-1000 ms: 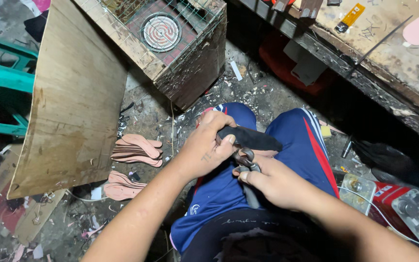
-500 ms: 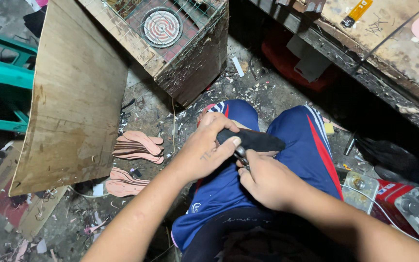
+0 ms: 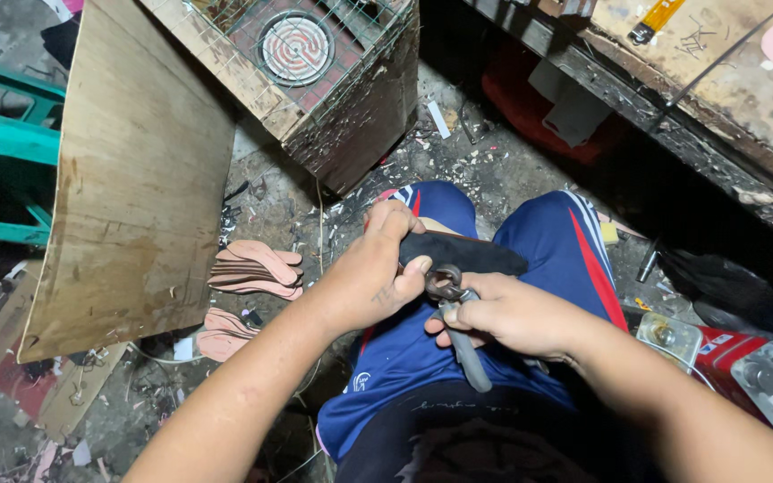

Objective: The person holds a shoe upper and insole assembly on their lap and uses pincers to grip and pull the upper material over the sole edge, then taps and presses the edge with a hammer to set it. They rotate the shoe repeatedly to work around the full perimeter, then hold up the finished shoe.

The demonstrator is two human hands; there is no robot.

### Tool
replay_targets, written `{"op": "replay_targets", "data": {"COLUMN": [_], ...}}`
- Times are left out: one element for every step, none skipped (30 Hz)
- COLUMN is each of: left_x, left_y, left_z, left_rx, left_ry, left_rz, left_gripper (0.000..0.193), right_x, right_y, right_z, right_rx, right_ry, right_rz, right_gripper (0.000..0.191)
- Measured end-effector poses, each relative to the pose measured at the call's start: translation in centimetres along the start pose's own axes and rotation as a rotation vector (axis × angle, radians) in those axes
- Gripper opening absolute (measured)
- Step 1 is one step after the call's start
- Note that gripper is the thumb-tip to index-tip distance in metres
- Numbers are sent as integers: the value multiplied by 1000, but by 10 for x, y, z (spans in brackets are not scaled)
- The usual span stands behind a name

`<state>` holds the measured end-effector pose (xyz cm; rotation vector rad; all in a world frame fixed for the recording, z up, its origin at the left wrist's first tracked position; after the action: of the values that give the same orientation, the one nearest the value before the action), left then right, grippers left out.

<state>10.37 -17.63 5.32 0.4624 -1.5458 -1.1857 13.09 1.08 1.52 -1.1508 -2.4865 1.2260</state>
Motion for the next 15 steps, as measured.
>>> {"op": "replay_targets", "data": {"left_x": [0,1,2,3,4,5,5,5,4,3,2,1,0,0,-1], "left_y": [0,0,0,1,2,3,5,6,6,5,4,3,1,-2,-5], "left_z": [1,1,2,3,4,5,6,7,7,7,7,7,8,8,9], "left_rx": [26,51,58,65,71,78,86,94,138,181,224,214,204,192,165], "left_ry": [0,0,-3,-5,-7,-4,-2,1,14,22,32,40,49,57,51], "left_rz": [-3,-7,-11,-17,-22,-15,-7,0,0,-2,-5,0,5,9,18], "left_gripper": [41,41,40,40,39,39,39,38,40,41,43,42,42,41,41], "right_x": [-1,-2,-2,-3,-3,-3,-2,-2,-2,-2,-3,-3,-5,-8,-10], "right_y": [-1,-2,-3,-3,-3,-1,2,5,6,7,7,3,-2,-7,-6], "right_z": [0,0,0,0,1,1,2,3,4,5,5,5,3,0,-3], "right_rx": [-11,-22,-8,4,18,-14,-47,-79,-65,-53,-41,70,184,297,287], "right_ry": [-13,-26,-12,2,17,52,87,121,132,146,159,215,270,325,306], "right_rz": [26,53,73,92,111,61,11,-39,-103,-165,-228,-443,-660,-876,-920], "right_gripper": [52,53,50,47,44,39,34,29,27,24,22,23,24,26,24]}}
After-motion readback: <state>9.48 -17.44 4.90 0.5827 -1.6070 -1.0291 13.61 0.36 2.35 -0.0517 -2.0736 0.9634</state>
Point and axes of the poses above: each hand's wrist, its own z-axis towards the middle knuckle, its own x-axis out of the back of the hand, y = z × x, the point moved 4 cm from there along z, towards the middle knuckle, and after that the axes turned 7 degrees about -z, right-handed, at the moved point
